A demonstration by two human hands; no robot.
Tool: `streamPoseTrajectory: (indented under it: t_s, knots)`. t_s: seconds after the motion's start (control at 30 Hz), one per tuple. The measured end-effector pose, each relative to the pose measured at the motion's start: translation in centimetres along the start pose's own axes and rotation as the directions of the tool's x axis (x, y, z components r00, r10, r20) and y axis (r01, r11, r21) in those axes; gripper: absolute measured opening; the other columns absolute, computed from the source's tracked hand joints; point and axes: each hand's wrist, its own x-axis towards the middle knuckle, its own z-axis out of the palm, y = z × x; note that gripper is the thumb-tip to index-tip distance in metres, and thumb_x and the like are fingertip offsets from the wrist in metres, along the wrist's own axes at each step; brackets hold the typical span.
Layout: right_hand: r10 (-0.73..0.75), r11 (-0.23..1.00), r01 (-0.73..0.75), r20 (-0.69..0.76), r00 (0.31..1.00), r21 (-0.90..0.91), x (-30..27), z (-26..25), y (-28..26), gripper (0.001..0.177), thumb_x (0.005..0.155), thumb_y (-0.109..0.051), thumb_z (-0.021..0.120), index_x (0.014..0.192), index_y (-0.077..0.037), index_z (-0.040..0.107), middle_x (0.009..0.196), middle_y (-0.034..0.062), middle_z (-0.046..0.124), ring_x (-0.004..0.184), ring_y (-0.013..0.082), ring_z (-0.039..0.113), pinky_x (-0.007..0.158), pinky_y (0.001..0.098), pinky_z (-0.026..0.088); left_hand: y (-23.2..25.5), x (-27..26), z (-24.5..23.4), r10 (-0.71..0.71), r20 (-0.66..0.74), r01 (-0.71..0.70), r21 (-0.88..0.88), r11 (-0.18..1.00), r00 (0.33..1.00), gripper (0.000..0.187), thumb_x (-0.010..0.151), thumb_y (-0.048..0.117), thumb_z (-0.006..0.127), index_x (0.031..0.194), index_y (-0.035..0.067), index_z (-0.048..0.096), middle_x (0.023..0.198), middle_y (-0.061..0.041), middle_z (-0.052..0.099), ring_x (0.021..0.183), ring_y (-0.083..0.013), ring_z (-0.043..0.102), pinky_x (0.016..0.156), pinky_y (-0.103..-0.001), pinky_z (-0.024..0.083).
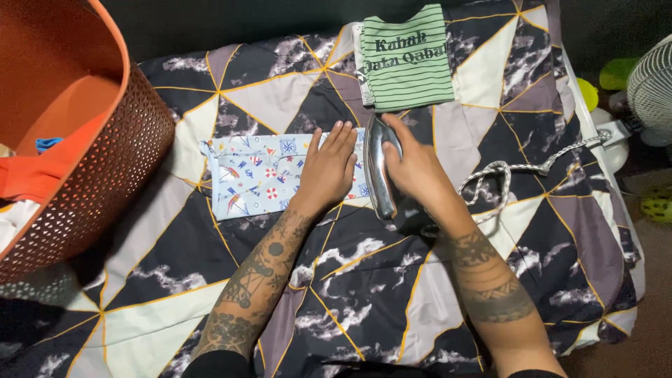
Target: Ironing small pieces of clothing on a bed.
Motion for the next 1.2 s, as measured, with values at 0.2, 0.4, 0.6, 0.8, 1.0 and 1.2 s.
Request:
streamPoseTrajectory:
  t_s: [0.2, 0.4, 0.6, 0.8, 1.0, 1.2]
  knots:
    - [0.029, 0.999, -0.026, -0.089, 0.996, 0.025, 5.6, 1.1, 1.3, 0.051, 0.1, -0.028, 0.054, 0.15, -0.022, 0.045, 0.107, 0.0355, 0.068, 0.105, 0.0543, 0.064, 0.095, 0.0567, 0.049, -0.4, -0.1, 0.3, -0.002, -0.022, 0.002, 0.011, 1.0, 1.0, 0.048, 0.099, 0.019, 0.055, 0.144, 0.001, 0.055, 0.154, -0.016, 0.052, 0.148, -0.0292, 0.041, 0.123, -0.054, 0.022]
    - [-0.183, 0.983, 0.182, -0.165, 0.969, -0.023, 7.5, 1.6, 3.9, 0.052, 0.1, -0.025, 0.056, 0.15, -0.019, 0.046, 0.141, 0.0344, 0.056, 0.137, 0.0491, 0.046, 0.116, 0.0503, 0.034, -0.7, -0.1, 0.9, -0.017, -0.067, 0.018, 0.005, 1.0, 0.998, 0.05, 0.098, 0.02, 0.056, 0.144, 0.001, 0.055, 0.153, -0.017, 0.053, 0.148, -0.0295, 0.042, 0.123, -0.055, 0.023]
    - [0.045, 0.998, -0.042, 0.067, 0.997, -0.049, 2.5, -0.4, 0.4, 0.056, 0.1, -0.031, 0.053, 0.153, -0.023, 0.04, 0.12, 0.0353, 0.065, 0.115, 0.0545, 0.06, 0.101, 0.0535, 0.047, -0.1, -0.6, 0.3, -0.054, -0.032, 0.053, -0.034, 0.998, 0.998, 0.048, 0.098, 0.02, 0.055, 0.142, 0.001, 0.055, 0.155, -0.015, 0.051, 0.149, -0.0277, 0.039, 0.124, -0.054, 0.021]
    - [0.02, 0.995, -0.016, 0.036, 0.999, -0.095, -0.2, -0.6, -1.2, 0.055, 0.099, -0.031, 0.053, 0.153, -0.025, 0.043, 0.116, 0.035, 0.067, 0.105, 0.0568, 0.063, 0.091, 0.0575, 0.05, -0.2, -0.6, 0.4, -0.034, -0.022, 0.035, 0.031, 0.999, 0.999, 0.049, 0.099, 0.023, 0.054, 0.143, 0.002, 0.055, 0.156, -0.014, 0.049, 0.15, -0.0262, 0.038, 0.125, -0.053, 0.02]
    - [0.221, 0.973, -0.218, 0.036, 0.975, -0.075, 3.5, -0.4, -1.7, 0.054, 0.101, -0.03, 0.051, 0.154, -0.027, 0.045, 0.106, 0.0341, 0.07, 0.086, 0.0479, 0.074, 0.087, 0.0516, 0.055, -0.5, -0.8, 0.8, -0.037, -0.046, 0.038, 0.033, 0.999, 0.998, 0.049, 0.1, 0.024, 0.052, 0.144, 0.003, 0.054, 0.157, -0.013, 0.049, 0.151, -0.0248, 0.038, 0.127, -0.052, 0.02]
    - [0.111, 0.993, -0.112, -0.045, 0.993, -0.025, 6.3, -0.1, -0.7, 0.053, 0.099, -0.028, 0.054, 0.151, -0.023, 0.046, 0.117, 0.0307, 0.067, 0.101, 0.0476, 0.07, 0.094, 0.0509, 0.052, -0.4, -1.1, 0.6, -0.006, -0.021, 0.007, 0.054, 0.998, 1.0, 0.051, 0.102, 0.027, 0.049, 0.145, 0.001, 0.051, 0.157, -0.014, 0.047, 0.151, -0.0256, 0.036, 0.126, -0.053, 0.019]
